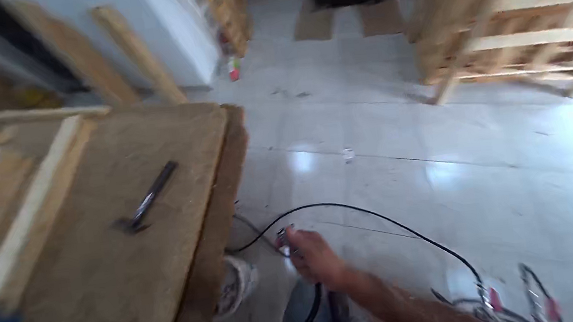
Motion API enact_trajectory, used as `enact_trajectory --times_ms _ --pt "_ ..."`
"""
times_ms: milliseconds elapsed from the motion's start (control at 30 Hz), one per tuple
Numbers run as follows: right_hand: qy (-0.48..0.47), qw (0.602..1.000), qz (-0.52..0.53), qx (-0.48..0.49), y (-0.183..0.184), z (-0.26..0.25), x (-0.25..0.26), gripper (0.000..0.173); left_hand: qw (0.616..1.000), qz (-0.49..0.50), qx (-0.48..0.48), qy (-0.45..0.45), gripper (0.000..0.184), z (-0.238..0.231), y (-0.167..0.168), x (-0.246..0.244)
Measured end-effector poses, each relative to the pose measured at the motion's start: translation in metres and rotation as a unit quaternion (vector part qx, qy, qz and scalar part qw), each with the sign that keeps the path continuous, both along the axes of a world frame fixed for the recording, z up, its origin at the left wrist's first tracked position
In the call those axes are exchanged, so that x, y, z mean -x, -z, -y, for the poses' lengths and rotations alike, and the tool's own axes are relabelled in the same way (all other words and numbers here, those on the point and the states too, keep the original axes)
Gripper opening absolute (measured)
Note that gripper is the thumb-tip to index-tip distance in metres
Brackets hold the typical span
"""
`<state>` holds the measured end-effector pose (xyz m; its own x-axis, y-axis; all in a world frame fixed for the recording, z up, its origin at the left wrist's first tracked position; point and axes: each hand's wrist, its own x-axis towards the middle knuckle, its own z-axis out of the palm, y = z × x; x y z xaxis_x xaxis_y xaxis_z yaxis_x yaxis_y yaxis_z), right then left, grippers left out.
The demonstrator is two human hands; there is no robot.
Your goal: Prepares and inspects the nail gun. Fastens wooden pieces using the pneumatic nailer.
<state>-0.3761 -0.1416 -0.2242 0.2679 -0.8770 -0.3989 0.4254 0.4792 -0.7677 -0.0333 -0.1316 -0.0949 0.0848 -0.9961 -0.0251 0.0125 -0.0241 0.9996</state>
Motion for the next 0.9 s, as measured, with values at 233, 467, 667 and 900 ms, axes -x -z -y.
enact_trajectory --times_ms 233,467,667,900 --pt "-0.112 0.986 -0.054 0.107 0.004 0.121 0.064 0.047 0.966 -0.176 0.149 0.118 0.005 0.214 0.027 0.157" --pt "-0.082 0.981 -0.076 0.156 -0.026 0.273 0.178 0.042 0.915 -0.303 0.127 0.235 0.006 0.397 0.000 0.303" --pt "-0.082 0.981 -0.044 0.168 -0.030 0.399 0.263 0.039 0.888 -0.359 0.124 0.258 0.007 0.538 -0.012 0.393" --pt "-0.165 0.953 -0.100 0.232 -0.024 0.591 0.381 0.038 0.900 -0.345 0.161 0.214 0.008 0.688 0.011 0.502"
